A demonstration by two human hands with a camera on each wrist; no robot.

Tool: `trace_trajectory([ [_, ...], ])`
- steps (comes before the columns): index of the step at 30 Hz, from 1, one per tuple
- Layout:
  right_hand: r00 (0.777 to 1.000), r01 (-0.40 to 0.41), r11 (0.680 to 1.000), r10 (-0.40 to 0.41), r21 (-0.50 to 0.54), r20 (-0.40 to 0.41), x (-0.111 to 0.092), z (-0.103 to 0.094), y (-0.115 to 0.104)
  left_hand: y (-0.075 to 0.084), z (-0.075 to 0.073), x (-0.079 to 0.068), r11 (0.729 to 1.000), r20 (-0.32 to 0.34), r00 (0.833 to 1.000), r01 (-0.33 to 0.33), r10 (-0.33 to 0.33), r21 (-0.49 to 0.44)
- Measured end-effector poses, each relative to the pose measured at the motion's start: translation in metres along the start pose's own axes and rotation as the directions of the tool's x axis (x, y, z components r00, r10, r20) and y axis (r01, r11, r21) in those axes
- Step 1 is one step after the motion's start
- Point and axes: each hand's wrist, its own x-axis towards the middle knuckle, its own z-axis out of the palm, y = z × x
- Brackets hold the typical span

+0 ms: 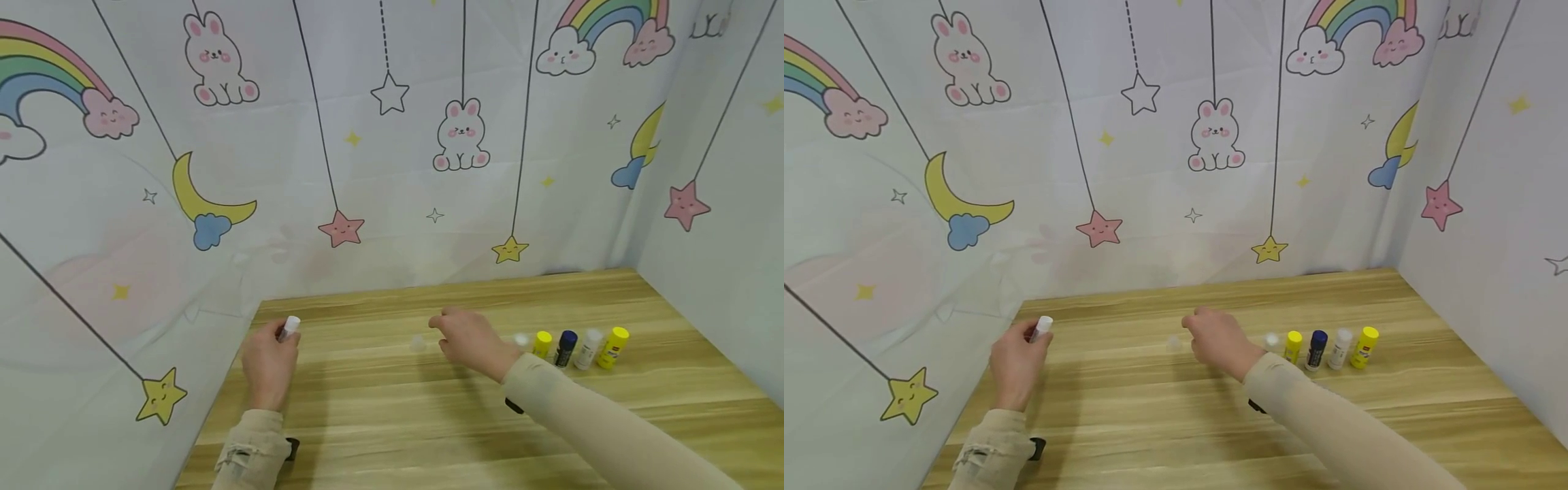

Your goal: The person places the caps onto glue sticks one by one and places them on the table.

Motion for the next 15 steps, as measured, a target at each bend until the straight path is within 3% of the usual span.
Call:
trace_trajectory([
  [5, 0.999, -0.039, 0.997, 0.038, 0.067, 0.019, 0.007, 0.009, 0.001, 0.003, 0.000, -0.001, 0.999, 0.070, 0.997, 0.013, -0.016, 0.033],
  [15, 0.994, -0.102, 0.980, 0.092, 0.173, 0.066, 0.022, 0.020, -0.001, 0.017, -0.002, -0.003, 0.999, 0.137, 0.990, 0.003, -0.008, 0.036],
])
